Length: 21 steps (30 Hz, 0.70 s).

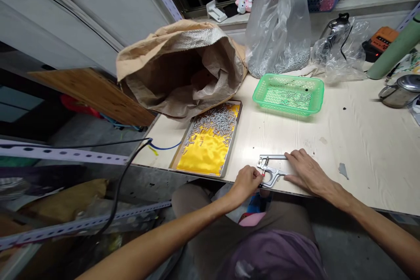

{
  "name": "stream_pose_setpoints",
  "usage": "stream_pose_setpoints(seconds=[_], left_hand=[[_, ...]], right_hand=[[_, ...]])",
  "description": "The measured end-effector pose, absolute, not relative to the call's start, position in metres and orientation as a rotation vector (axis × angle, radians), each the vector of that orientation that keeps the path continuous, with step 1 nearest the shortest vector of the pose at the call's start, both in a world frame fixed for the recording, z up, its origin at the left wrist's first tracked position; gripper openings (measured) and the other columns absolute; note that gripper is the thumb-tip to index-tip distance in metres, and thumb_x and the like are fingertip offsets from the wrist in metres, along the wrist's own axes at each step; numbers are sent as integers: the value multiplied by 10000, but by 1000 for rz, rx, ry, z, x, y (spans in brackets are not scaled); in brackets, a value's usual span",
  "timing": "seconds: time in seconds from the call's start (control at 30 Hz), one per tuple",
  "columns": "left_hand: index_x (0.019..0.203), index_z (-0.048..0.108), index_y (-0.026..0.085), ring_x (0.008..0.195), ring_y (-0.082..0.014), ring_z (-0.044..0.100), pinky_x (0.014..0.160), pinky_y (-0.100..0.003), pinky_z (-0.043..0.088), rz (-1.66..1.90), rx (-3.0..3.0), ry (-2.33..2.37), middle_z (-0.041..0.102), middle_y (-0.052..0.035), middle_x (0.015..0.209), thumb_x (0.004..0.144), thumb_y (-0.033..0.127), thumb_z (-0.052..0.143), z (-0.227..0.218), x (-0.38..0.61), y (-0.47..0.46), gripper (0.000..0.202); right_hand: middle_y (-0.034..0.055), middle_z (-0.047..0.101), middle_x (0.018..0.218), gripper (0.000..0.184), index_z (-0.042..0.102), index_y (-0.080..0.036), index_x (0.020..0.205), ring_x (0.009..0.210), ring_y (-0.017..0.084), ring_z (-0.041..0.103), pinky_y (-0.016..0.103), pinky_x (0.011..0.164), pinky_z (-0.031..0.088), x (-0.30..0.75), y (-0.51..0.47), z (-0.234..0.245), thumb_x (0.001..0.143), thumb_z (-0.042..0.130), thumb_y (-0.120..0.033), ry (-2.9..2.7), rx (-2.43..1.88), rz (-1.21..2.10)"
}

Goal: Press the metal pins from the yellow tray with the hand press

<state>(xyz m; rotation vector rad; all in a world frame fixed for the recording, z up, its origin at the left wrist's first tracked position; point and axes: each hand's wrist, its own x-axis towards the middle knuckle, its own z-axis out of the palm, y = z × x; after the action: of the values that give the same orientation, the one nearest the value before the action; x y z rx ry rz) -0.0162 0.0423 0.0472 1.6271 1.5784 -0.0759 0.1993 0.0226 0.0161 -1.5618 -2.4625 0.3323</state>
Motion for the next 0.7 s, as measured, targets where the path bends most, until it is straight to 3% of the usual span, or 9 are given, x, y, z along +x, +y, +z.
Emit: stream_pose_setpoints(seconds=[0.07, 0.17, 0.27, 0.37, 0.47, 0.6, 0.7], left_hand=[[943, 599, 153, 927, -230, 618, 773, -348, 513, 31, 2037, 1494, 624, -89, 981, 841, 269, 547, 45, -16, 40, 163], [1177, 496, 165, 1160, -283, 492, 935, -434, 447, 135, 2433, 1215, 523, -135, 1241, 785, 269, 635, 34, -10, 46, 429], [1321, 367, 167, 1191, -288, 455, 993, -443, 403, 52, 2539, 1025, 474, -144, 1314, 741, 259, 667, 22, 0, 62, 660], [1365, 324, 161, 1140, -288, 470, 981, -432, 407, -109, 2536, 1005, 508, -134, 1254, 721, 290, 667, 22, 8, 77, 741], [1337, 367, 152, 1135, -292, 453, 969, -440, 412, -198, 2552, 966, 500, -131, 1256, 726, 314, 670, 30, 14, 85, 701], [1175, 502, 168, 1069, -276, 476, 886, -434, 455, -271, 2528, 977, 541, -90, 1181, 764, 334, 658, 41, 20, 90, 470], [1041, 568, 171, 1025, -258, 496, 840, -402, 461, -288, 2519, 1046, 576, -84, 1087, 846, 325, 577, 45, 22, 92, 249]], right_hand=[[120, 568, 1009, 484, 496, -140, 1186, 903, 259, 494, 385, 736, 481, 194, 21, 17, 759, 663, -295, -2438, -1551, 360], [122, 576, 1016, 511, 490, -140, 1206, 917, 261, 507, 392, 750, 487, 187, 22, 20, 738, 671, -233, -2428, -1533, 348], [137, 573, 1094, 658, 447, -132, 1280, 984, 277, 508, 417, 819, 480, 186, 25, 23, 678, 699, -219, -2432, -1534, 345], [144, 564, 1131, 721, 461, -135, 1278, 997, 295, 508, 442, 844, 470, 188, 27, 24, 618, 725, -251, -2427, -1636, 368], [107, 583, 1065, 598, 528, -176, 1192, 951, 281, 520, 426, 811, 477, 188, 30, 20, 625, 709, -240, -2421, -1694, 374], [78, 592, 982, 459, 554, -188, 1081, 877, 251, 531, 380, 741, 477, 185, 37, 13, 649, 709, -194, -2389, -1702, 255], [35, 583, 831, 130, 561, -207, 861, 781, 204, 534, 318, 668, 446, 183, 42, 13, 762, 636, -166, -2404, -1659, 176]])
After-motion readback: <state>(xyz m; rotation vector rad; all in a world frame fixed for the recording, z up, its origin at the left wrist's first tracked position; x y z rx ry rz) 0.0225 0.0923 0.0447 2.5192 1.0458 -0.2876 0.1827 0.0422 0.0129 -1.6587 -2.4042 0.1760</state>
